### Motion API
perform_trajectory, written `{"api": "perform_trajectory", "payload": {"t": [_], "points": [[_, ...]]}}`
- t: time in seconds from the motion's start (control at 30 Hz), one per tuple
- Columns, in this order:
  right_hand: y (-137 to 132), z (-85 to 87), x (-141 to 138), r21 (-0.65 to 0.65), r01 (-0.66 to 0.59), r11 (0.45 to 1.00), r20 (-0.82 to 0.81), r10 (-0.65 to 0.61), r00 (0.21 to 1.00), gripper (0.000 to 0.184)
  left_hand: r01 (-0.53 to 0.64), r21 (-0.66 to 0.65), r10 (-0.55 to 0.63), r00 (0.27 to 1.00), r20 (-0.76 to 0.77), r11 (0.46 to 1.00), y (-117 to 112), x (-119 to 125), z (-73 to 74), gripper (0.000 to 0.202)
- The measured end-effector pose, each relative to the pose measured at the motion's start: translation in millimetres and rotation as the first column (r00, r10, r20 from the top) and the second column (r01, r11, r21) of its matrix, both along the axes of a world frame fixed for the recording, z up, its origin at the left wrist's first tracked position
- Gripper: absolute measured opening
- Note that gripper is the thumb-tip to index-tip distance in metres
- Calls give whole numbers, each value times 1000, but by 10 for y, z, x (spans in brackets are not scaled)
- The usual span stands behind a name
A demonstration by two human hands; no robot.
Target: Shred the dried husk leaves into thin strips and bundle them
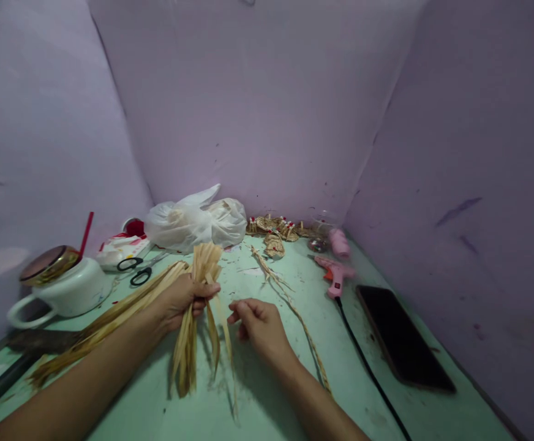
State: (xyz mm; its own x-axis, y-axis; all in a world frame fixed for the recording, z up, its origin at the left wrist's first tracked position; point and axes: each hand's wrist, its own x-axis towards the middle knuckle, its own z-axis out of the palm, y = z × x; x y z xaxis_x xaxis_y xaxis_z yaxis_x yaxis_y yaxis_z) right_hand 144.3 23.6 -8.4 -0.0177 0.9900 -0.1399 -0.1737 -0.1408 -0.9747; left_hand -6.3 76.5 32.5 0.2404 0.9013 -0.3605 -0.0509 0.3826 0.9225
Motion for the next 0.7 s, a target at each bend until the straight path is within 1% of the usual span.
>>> {"api": "perform_trajectory", "payload": {"t": [0.03, 0.07, 0.13, 0.2, 0.23, 0.3, 0.33, 0.37, 0.4, 0.43, 0.47, 0.5, 0.57, 0.6, 0.63, 0.67, 0.7], "points": [[5, 36, 24, -48, -14, 999, -113, 9, 994, 30, -18, 2, 18, 1000, -3, 1000, 33, -54, 39, 33], [9, 69, 45, -93, -57, 994, -238, 34, 971, 33, -25, 3, 25, 1000, -7, 1000, 64, -112, 80, 32], [10, 115, 68, -123, -183, 975, -445, 111, 889, 34, -14, 0, 14, 1000, -6, 1000, 111, -225, 162, 31], [0, 120, 70, -85, -270, 959, -543, 182, 820, 31, -4, 6, 4, 1000, 20, 1000, 136, -323, 245, 29], [-10, 111, 68, -59, -289, 956, -558, 208, 803, 30, -10, 15, 9, 999, 38, 1000, 141, -366, 289, 28], [-48, 104, 72, -18, -325, 946, -545, 263, 796, 32, -39, 44, 36, 997, 74, 998, 140, -446, 384, 27], [-77, 122, 81, 5, -359, 933, -518, 309, 797, 37, -54, 60, 49, 995, 85, 997, 135, -485, 434, 27], [-111, 162, 93, 36, -407, 913, -483, 372, 793, 43, -70, 77, 63, 994, 90, 995, 128, -523, 486, 26], [-146, 228, 105, 70, -470, 880, -445, 450, 774, 49, -85, 97, 76, 993, 93, 992, 122, -558, 539, 26], [-181, 317, 110, 109, -542, 833, -411, 534, 739, 55, -97, 118, 86, 992, 90, 988, 117, -591, 592, 26], [-211, 424, 99, 155, -614, 774, -377, 621, 688, 60, -105, 138, 95, 992, 80, 985, 115, -618, 647, 25], [-235, 536, 61, 193, -678, 709, -366, 693, 621, 63, -108, 159, 100, 993, 59, 981, 117, -639, 704, 25], [-268, 727, -122, 285, -764, 578, -335, 807, 486, 68, -96, 216, 101, 995, -11, 972, 136, -662, 833, 24], [-286, 784, -273, 346, -781, 520, -304, 850, 431, 69, -86, 254, 104, 993, -59, 963, 150, -664, 909, 24], [-313, 808, -460, 377, -768, 518, -281, 854, 438, 71, -74, 297, 112, 988, -111, 952, 164, -661, 994, 24], [-355, 801, -675, 365, -756, 543, -238, 840, 488, 72, -56, 337, 118, 979, -165, 940, 174, -653, 1088, 24], [-415, 770, -904, 326, -755, 569, -148, 820, 553, 71, -34, 369, 122, 968, -219, 929, 176, -641, 1187, 24]]}}
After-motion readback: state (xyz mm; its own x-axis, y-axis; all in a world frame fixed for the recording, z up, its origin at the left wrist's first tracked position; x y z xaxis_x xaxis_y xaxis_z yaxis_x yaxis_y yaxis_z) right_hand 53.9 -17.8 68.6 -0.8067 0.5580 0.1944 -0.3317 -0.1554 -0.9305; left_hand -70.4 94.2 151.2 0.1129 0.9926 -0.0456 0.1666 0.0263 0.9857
